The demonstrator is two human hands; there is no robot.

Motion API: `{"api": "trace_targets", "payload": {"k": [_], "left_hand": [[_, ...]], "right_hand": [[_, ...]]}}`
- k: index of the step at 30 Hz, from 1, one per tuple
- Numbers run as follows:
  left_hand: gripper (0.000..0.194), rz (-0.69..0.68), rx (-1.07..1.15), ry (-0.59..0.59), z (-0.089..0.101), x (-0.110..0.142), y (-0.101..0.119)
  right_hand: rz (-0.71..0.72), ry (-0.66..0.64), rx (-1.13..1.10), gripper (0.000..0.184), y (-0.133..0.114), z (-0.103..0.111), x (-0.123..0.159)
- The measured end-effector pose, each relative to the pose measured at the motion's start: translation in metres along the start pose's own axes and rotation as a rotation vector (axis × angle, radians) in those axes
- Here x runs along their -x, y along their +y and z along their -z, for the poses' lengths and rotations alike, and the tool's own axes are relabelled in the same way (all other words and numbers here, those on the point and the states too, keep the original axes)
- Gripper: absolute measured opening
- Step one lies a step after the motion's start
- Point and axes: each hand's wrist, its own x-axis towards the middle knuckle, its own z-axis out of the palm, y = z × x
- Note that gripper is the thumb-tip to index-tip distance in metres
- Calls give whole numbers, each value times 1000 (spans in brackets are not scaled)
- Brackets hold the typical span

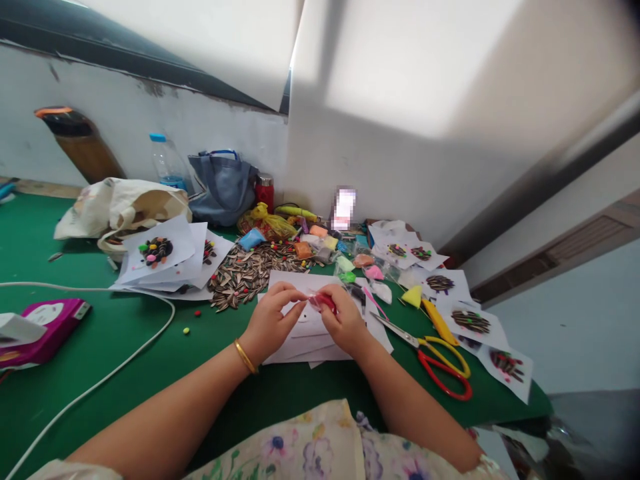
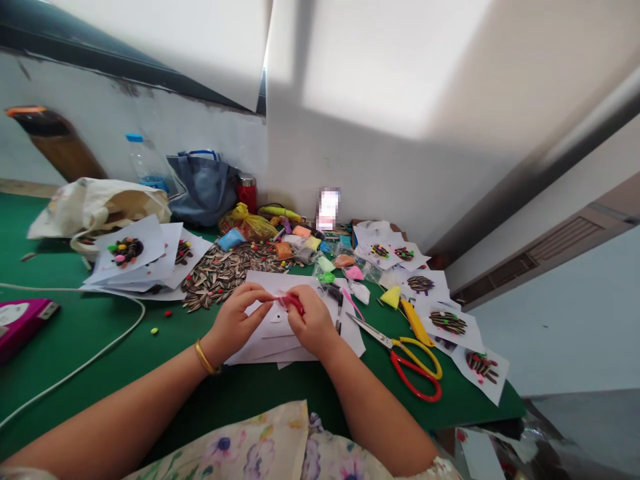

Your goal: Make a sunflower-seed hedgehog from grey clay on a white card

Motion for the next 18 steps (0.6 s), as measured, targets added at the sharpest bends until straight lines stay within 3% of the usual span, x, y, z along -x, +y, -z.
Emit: {"api": "trace_targets", "payload": {"k": [12, 18], "left_hand": [[18, -6, -58, -6, -5, 2, -8], [11, 16, -140, -59, -5, 0, -10]], "right_hand": [[71, -66, 22, 18, 2, -3, 7], [114, -49, 23, 17, 2, -6, 8]]}}
